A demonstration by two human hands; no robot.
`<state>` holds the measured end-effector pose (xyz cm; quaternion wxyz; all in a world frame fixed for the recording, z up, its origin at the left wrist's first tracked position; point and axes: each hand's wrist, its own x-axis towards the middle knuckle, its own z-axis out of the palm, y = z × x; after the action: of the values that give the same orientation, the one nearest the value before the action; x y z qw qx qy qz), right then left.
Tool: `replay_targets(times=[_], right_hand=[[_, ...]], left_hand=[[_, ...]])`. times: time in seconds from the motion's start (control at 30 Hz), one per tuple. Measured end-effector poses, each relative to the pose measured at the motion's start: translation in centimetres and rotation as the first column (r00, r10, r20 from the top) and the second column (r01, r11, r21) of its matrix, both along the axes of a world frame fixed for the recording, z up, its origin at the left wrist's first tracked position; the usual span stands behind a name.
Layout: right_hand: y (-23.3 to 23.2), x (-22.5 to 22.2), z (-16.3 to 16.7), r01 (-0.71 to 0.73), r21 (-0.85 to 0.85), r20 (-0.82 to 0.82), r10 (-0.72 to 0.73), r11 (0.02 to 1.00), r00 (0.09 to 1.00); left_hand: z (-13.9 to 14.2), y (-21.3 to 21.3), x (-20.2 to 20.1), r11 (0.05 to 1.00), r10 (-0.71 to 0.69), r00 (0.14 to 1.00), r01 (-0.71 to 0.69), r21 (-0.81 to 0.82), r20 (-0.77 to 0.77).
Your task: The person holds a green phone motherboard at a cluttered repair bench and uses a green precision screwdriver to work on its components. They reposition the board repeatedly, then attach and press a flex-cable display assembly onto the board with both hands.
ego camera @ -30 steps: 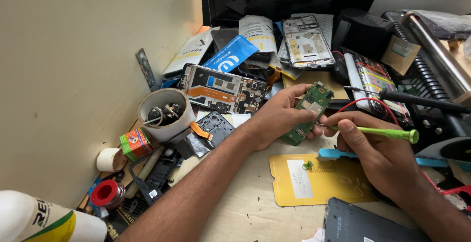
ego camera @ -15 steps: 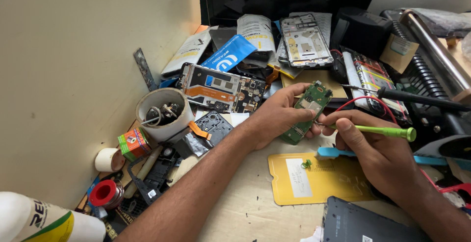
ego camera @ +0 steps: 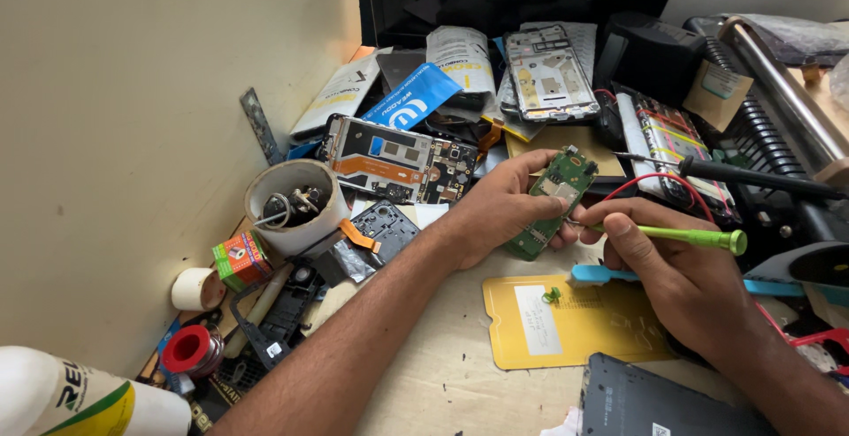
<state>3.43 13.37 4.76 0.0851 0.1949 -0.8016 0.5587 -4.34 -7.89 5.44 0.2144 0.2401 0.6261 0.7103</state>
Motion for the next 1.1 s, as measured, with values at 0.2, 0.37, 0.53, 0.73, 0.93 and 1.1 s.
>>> replay_targets(times=[0.2,0.37,0.53,0.73,0.93,1.1], right_hand=[[0.00,-0.09,-0.14,-0.005,-0.011,0.000,0.005,1.000,1.000],[0.18,-0.16,-0.09,0.000,-0.003,-0.003,0.000,1.000,1.000],[0.20,-0.08,0.06,0.005,0.008,0.009,-0.005,1.000,1.000],[0.14,0.07,0.24,0.021,0.019,0.017,-0.021,1.000,1.000],[0.16,0.08,0.18,0.007,0.005,0.014,-0.007,1.000,1.000],[0.25,0.03,0.14,0.013,0.015,0.029,-0.014,1.000,0.999]], left_hand=[[-0.09,-0.04,0.00,1.000,0.006,1.000,-0.006,0.009,-0.012],[-0.08,0.11,-0.05,1.000,-0.004,1.000,0.004,0.020,-0.010],[-0.09,0.13,-0.06,1.000,-0.006,1.000,0.006,0.024,-0.009],[0.06,0.17,0.02,1.000,0.003,1.000,-0.003,-0.002,-0.018],[0.19,0.24,0.07,1.000,0.004,1.000,-0.004,-0.009,-0.022],[0.24,0.17,0.11,1.000,0.010,1.000,-0.010,-0.021,-0.015]])
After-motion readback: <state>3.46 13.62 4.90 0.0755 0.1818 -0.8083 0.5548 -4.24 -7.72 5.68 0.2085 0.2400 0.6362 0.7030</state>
